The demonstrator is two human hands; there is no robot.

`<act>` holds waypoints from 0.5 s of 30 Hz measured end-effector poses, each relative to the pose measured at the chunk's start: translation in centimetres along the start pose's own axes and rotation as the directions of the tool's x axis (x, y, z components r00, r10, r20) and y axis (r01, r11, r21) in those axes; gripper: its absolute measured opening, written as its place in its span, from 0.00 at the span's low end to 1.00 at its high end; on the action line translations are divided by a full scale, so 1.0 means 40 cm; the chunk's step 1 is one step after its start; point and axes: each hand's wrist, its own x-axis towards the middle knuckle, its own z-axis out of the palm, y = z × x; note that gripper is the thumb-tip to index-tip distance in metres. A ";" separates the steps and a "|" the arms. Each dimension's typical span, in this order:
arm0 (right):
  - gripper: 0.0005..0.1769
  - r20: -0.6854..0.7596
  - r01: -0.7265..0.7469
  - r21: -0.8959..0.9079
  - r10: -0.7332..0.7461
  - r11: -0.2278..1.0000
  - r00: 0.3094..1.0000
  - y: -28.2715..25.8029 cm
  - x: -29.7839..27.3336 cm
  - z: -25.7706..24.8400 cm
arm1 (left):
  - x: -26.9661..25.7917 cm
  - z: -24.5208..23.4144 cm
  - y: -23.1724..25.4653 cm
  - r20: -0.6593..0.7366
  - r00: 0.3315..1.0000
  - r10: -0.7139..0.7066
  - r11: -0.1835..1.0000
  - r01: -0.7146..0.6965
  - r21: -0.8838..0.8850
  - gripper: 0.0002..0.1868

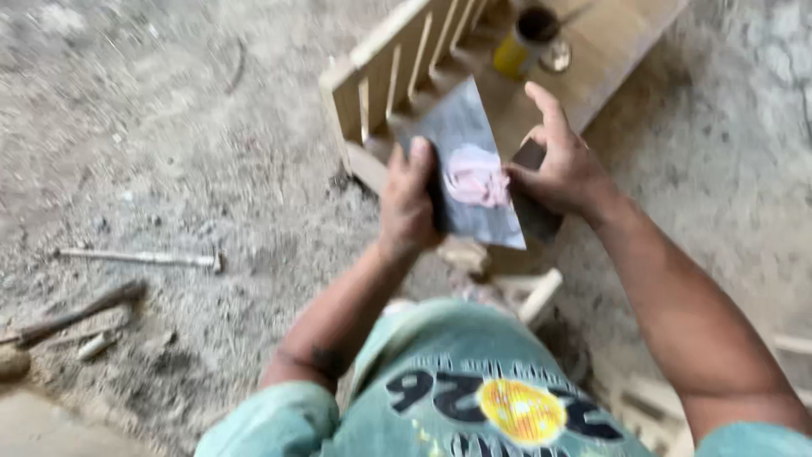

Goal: The person applies wood filler to a wooden furniture piece using a putty knife and a metal plate. They scoop filler from a can, spread it onto the plate, and then apply it to the wood surface, smoothing it out.

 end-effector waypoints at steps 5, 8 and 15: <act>0.64 0.115 -0.114 0.727 0.044 0.677 0.992 -0.113 -0.007 0.001 | -0.027 -0.025 0.023 0.050 0.998 0.036 0.999 -0.037 0.030 0.15; 0.64 0.049 0.001 0.839 -0.077 0.544 0.996 -0.186 0.020 0.078 | -0.051 -0.016 -0.028 0.060 0.997 0.045 0.996 -0.050 0.078 0.15; 0.59 0.058 0.029 0.674 -0.092 0.738 0.994 -0.185 0.045 0.227 | -0.081 -0.005 0.058 -0.007 0.959 0.283 0.958 -0.282 0.048 0.16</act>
